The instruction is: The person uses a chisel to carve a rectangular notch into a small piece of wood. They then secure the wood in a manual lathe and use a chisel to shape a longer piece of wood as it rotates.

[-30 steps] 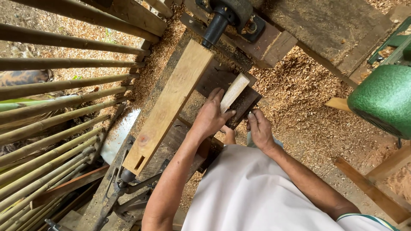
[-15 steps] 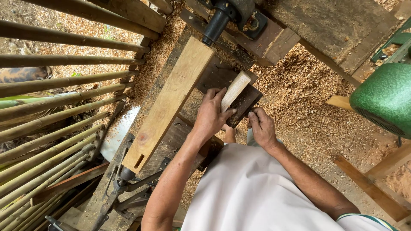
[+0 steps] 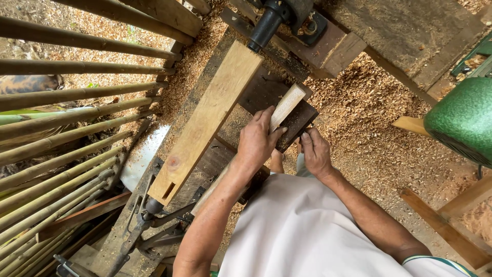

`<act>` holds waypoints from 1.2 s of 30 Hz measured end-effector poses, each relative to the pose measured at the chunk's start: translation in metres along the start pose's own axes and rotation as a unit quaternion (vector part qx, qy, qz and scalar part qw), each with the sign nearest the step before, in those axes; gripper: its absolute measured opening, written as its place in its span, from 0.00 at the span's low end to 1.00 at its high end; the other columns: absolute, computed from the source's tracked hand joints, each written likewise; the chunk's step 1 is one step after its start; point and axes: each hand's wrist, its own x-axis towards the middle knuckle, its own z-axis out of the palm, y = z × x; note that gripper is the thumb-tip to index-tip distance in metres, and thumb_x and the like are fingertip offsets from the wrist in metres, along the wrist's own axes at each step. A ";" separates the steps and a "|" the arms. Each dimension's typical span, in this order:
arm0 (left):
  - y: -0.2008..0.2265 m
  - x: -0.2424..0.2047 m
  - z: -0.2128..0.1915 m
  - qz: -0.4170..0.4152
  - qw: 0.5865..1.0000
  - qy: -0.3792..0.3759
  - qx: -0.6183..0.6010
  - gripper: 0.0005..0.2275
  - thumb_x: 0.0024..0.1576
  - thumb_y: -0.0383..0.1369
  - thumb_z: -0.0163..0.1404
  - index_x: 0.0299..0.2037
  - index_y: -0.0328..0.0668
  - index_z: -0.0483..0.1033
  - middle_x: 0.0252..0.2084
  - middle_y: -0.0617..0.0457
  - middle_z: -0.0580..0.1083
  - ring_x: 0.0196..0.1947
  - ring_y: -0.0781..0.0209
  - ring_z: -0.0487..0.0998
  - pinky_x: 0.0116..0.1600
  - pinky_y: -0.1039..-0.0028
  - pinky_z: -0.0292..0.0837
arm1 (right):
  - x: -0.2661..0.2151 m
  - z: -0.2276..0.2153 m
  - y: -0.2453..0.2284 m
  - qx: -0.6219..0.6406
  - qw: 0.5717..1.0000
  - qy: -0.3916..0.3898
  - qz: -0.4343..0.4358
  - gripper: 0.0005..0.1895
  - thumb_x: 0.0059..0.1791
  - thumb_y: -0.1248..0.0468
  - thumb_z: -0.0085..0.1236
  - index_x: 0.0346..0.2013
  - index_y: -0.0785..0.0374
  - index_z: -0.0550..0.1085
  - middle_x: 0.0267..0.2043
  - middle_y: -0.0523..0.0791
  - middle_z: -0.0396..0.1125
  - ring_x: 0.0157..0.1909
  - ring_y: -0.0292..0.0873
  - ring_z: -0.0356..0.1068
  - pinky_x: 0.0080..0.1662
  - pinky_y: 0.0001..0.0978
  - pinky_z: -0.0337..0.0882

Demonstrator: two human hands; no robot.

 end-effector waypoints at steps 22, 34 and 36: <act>0.004 0.000 -0.001 -0.040 0.999 -0.016 -0.031 0.29 0.54 0.38 0.61 0.64 0.36 0.69 0.57 0.42 0.74 0.42 0.49 0.82 0.47 0.60 0.82 | -0.004 0.002 -0.004 -0.008 1.000 0.019 -0.015 0.18 0.61 0.50 0.32 0.38 0.59 0.63 0.23 0.40 0.63 0.21 0.33 0.62 0.23 0.26 0.65; 0.014 0.000 -0.009 -0.032 0.999 0.001 -0.028 0.28 0.53 0.37 0.61 0.64 0.37 0.70 0.56 0.42 0.75 0.44 0.45 0.82 0.50 0.59 0.79 | 0.008 0.001 -0.021 0.432 0.812 0.014 0.392 0.14 0.57 0.55 0.36 0.31 0.57 0.61 0.19 0.37 0.51 0.16 0.32 0.45 0.17 0.27 0.49; 0.014 0.000 -0.009 -0.057 0.998 -0.015 -0.031 0.28 0.54 0.37 0.61 0.64 0.38 0.70 0.54 0.43 0.75 0.43 0.46 0.83 0.49 0.59 0.80 | 0.014 -0.005 -0.024 0.458 0.766 0.010 0.450 0.13 0.57 0.55 0.39 0.31 0.56 0.61 0.18 0.36 0.49 0.15 0.32 0.43 0.17 0.27 0.47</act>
